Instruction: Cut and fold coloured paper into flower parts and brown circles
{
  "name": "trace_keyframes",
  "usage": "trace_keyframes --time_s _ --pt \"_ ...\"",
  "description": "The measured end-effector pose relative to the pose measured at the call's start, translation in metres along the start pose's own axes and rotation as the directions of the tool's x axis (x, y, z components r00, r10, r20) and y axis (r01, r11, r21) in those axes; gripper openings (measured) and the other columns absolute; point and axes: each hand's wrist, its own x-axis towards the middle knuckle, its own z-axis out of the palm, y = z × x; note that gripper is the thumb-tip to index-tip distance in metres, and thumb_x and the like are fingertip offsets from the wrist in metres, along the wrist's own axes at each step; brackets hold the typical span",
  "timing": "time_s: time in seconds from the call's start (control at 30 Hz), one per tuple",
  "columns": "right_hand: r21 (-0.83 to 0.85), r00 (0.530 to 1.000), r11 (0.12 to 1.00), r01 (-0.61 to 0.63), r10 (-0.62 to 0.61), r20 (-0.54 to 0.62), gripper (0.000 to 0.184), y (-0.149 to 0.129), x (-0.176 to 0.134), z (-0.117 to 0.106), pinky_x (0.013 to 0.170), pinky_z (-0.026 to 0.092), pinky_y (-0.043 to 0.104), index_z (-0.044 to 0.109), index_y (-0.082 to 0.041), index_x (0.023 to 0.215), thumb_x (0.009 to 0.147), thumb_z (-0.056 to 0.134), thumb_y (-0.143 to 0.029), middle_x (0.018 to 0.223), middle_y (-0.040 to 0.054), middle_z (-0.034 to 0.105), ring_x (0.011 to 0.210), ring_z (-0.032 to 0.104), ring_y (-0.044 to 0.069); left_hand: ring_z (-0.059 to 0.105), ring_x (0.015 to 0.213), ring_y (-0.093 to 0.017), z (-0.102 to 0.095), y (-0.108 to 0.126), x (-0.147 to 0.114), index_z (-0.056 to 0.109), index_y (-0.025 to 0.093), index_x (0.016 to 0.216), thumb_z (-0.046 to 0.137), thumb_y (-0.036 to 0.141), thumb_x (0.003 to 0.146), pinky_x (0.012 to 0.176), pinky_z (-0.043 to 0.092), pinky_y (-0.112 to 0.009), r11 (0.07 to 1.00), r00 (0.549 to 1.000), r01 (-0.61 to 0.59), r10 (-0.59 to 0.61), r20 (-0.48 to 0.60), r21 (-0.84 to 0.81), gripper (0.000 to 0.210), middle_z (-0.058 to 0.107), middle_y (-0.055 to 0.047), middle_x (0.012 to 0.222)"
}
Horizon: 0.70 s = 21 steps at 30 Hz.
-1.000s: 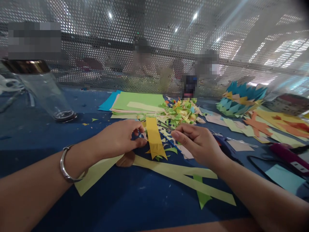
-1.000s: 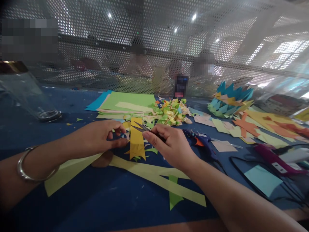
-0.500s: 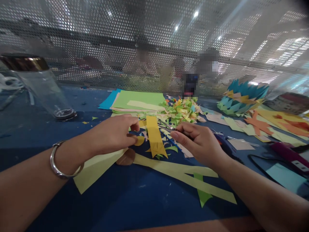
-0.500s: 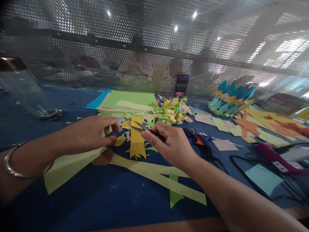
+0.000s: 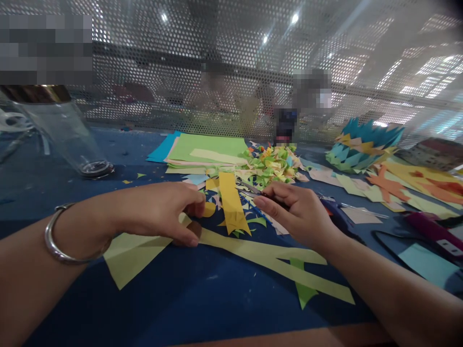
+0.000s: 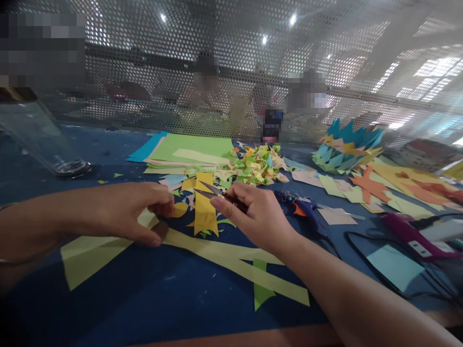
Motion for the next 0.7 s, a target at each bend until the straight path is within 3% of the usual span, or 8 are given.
trace_keyframes --time_s 0.1,0.33,0.43,0.53,0.7 --pt "-0.004 1.000 1.000 0.000 0.000 -0.001 0.041 0.000 0.000 0.001 0.051 0.026 0.029 0.053 -0.020 0.072 0.094 0.055 -0.054 0.062 -0.0028 0.041 0.055 0.038 0.011 0.060 0.089 -0.025 -0.010 0.001 -0.001 0.066 0.022 0.096 0.081 0.042 0.060 0.072 0.040 -0.029 1.000 0.987 -0.003 0.001 0.158 0.012 0.044 0.066 -0.006 0.102" --pt "-0.008 1.000 1.000 -0.019 0.019 0.004 0.041 0.002 0.001 0.001 0.051 0.027 0.028 0.053 -0.020 0.071 0.094 0.054 -0.054 0.063 -0.0029 0.042 0.054 0.038 0.010 0.061 0.093 -0.025 -0.012 0.005 0.001 0.064 0.022 0.093 0.077 0.031 0.065 0.075 0.042 -0.030 0.999 0.982 -0.032 0.029 0.187 0.014 0.033 0.067 -0.006 0.099" --pt "0.012 1.000 1.000 -0.021 0.021 -0.001 0.041 0.003 0.001 0.001 0.050 0.025 0.028 0.054 -0.020 0.073 0.094 0.054 -0.055 0.063 -0.0029 0.042 0.054 0.037 0.010 0.063 0.084 -0.022 -0.012 0.003 0.004 0.064 0.022 0.087 0.075 0.032 0.069 0.071 0.043 -0.028 0.995 0.989 -0.025 0.039 0.143 -0.098 0.023 0.069 -0.002 0.090" --pt "0.049 1.000 0.998 -0.030 0.030 -0.004 0.042 0.003 0.001 0.001 0.050 0.026 0.027 0.054 -0.020 0.073 0.094 0.054 -0.056 0.063 -0.0029 0.042 0.055 0.036 0.010 0.065 0.078 -0.019 -0.009 0.001 0.010 0.065 0.022 0.085 0.072 0.033 0.076 0.069 0.044 -0.027 0.946 0.996 -0.050 0.073 0.059 -0.320 0.015 0.071 0.000 0.084" --pt "0.134 0.999 0.990 -0.049 0.046 0.024 0.041 0.002 0.003 0.005 0.048 0.023 0.026 0.050 -0.020 0.072 0.090 0.060 -0.056 0.061 -0.0053 0.036 0.053 0.031 0.009 0.064 0.070 -0.015 0.010 0.006 0.021 0.064 0.021 0.088 0.074 0.038 0.079 0.060 0.045 -0.024 0.693 0.984 -0.094 -0.046 -0.174 -0.715 0.021 0.069 -0.001 0.079"
